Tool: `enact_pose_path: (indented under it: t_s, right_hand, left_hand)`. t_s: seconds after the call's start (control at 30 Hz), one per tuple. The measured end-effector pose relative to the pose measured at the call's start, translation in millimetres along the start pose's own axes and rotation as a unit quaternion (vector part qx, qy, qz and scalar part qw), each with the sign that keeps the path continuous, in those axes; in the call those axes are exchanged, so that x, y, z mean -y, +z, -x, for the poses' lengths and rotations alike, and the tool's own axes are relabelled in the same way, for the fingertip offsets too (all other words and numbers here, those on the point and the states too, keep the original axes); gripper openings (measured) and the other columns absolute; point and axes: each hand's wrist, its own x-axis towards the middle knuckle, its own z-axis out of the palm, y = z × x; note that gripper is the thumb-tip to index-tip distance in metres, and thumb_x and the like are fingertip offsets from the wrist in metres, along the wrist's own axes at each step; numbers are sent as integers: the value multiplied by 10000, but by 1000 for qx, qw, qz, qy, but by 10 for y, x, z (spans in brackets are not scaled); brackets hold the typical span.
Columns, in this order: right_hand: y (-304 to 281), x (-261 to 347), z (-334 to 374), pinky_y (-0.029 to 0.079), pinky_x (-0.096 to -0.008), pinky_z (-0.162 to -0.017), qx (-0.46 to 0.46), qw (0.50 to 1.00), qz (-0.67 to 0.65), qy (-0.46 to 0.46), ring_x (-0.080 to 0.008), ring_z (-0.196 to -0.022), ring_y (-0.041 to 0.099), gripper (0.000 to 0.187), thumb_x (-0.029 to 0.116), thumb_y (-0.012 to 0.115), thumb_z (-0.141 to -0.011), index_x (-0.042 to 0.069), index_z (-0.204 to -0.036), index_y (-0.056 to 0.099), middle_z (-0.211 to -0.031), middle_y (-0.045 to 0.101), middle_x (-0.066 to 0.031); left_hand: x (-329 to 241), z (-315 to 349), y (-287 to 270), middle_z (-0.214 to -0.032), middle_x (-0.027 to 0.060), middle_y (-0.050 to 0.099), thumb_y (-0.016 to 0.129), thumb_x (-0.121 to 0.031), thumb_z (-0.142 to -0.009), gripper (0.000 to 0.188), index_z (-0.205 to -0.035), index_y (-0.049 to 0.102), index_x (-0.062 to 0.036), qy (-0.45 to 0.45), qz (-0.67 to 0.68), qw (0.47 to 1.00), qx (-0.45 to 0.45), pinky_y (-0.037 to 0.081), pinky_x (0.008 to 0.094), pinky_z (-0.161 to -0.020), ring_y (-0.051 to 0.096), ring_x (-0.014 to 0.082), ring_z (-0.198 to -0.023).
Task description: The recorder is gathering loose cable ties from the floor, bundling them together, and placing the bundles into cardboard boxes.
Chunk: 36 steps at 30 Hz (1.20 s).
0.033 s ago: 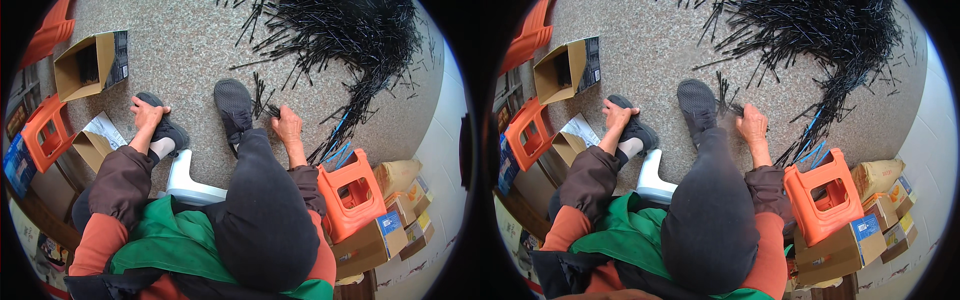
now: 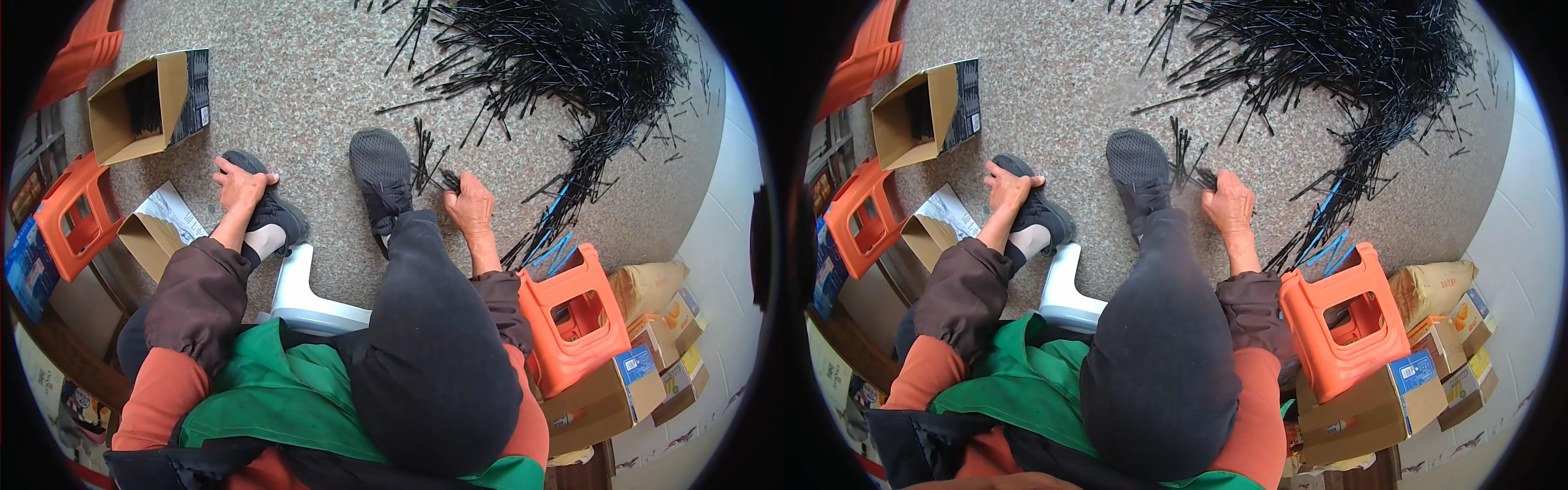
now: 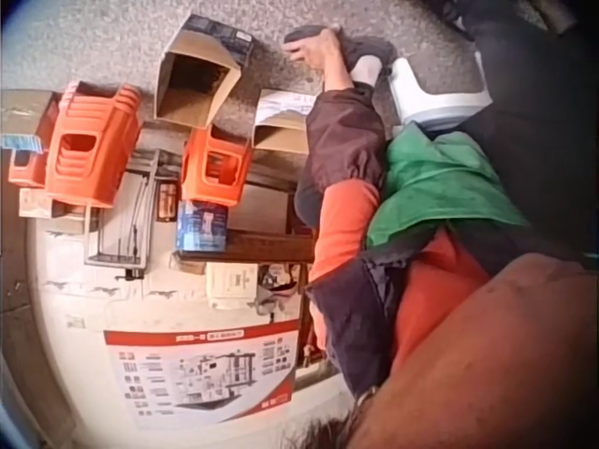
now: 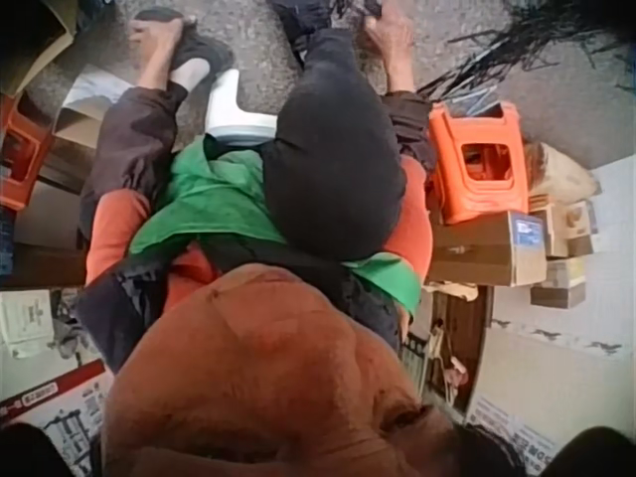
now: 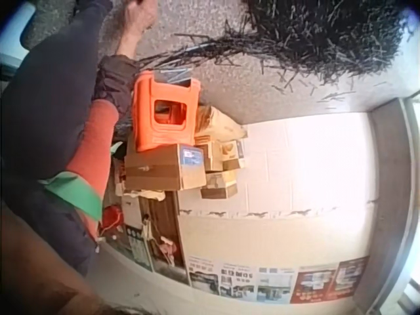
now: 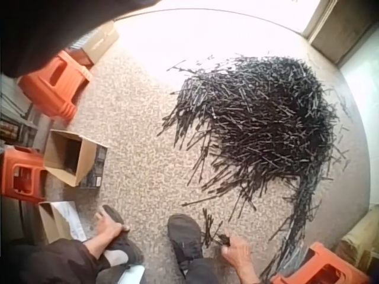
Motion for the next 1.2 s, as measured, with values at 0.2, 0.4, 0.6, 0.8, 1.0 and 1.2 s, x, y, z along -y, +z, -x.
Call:
enact_pose_path:
  t_s: [0.2,0.4,0.6,0.8,1.0,1.2]
  right_hand:
    - [-13,262,-257,454,-484,-633,-29,977,-102,184,-411,-681,588,238,263,546,-772,33,-773,609,-684,598,-232]
    - [113,387,-390,457,-470,-635,-37,980,-79,180,-407,-700,590,252,267,566,-743,26,-792,623,-711,609,-220]
    - [-54,256,-401,445,-478,-633,-47,967,-135,211,-415,-688,581,252,249,564,-675,40,-812,601,-699,607,-221]
    - [33,515,-506,468,-449,-614,-13,984,-60,167,-386,-697,606,378,403,667,-713,42,-801,602,-719,621,-204]
    - [68,384,-494,468,-456,-622,-38,986,-59,150,-376,-679,605,299,320,652,-712,40,-814,620,-705,614,-210]
    - [-121,-214,-284,421,-264,-397,-121,862,-389,303,-141,-452,545,196,212,623,-802,18,-821,602,-559,560,-51]
  left_hand:
    - [-5,30,-25,-1245,222,325,814,-345,-537,1162,-1341,28,-47,3,10,1000,4,430,421,-886,479,372,-1080]
    - [-4,12,15,-1231,218,333,819,-333,-537,1149,-1330,38,-48,5,14,1000,-2,426,419,-892,481,372,-1076]
    - [-14,41,-43,-1232,220,331,819,-336,-540,1152,-1332,34,-46,-1,11,1000,1,424,422,-893,478,382,-1074]
    - [3,24,-14,-1228,215,333,817,-342,-537,1156,-1333,32,-46,4,14,1000,0,425,419,-891,484,378,-1066]
    - [-6,36,-25,-1222,216,339,817,-349,-533,1161,-1334,33,-45,5,12,1000,-1,430,414,-886,492,361,-1064]
    - [7,8,-12,-1222,221,334,817,-344,-533,1163,-1335,32,-40,2,10,1000,2,439,409,-876,499,364,-1053]
